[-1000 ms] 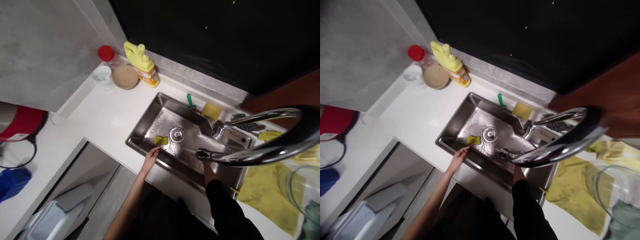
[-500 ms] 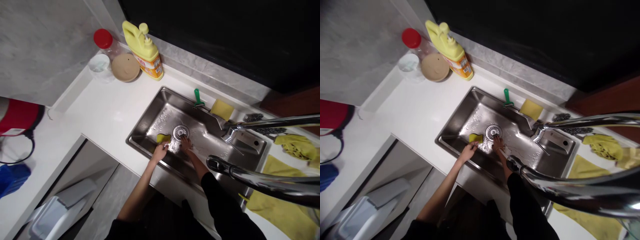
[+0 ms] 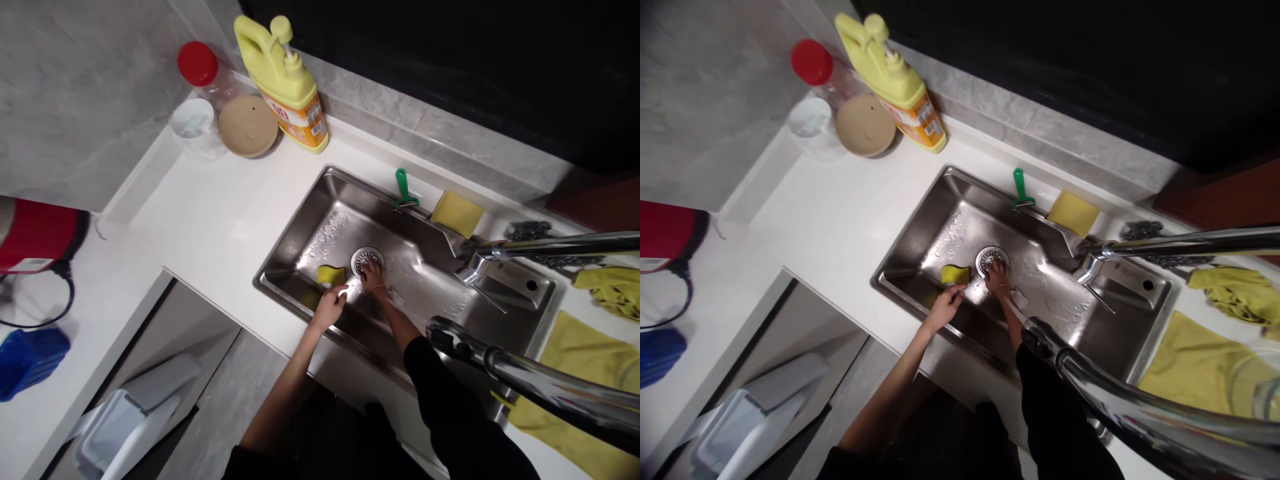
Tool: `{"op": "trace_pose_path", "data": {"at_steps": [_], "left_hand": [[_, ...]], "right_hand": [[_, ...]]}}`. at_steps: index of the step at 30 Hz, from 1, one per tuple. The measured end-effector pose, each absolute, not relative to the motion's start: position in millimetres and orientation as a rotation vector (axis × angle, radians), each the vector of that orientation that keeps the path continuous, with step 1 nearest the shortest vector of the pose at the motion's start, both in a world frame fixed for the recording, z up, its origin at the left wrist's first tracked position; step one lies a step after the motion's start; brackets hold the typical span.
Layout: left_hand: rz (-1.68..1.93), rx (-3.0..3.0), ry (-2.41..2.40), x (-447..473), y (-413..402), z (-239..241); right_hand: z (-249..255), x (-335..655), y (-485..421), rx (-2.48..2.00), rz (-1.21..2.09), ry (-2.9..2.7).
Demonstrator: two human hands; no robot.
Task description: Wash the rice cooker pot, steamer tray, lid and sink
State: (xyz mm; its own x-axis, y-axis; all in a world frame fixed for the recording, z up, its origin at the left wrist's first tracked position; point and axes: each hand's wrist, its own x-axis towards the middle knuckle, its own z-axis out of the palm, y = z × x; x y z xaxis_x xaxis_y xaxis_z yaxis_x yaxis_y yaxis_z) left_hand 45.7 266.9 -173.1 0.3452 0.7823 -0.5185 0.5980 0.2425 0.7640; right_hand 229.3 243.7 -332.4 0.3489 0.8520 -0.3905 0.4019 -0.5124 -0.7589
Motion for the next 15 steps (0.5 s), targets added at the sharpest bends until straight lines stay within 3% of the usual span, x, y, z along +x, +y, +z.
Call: {"op": "trace_pose_path", "data": {"at_steps": [6, 15], "left_hand": [[0.215, 1.395, 1.328, 50, 268, -180], [0.224, 1.348, 1.357, 80, 294, -203]], "right_hand": [[-339, 219, 276, -2.243, 1.142, -0.884], [-319, 232, 237, -1.991, 1.202, -0.802]]}}
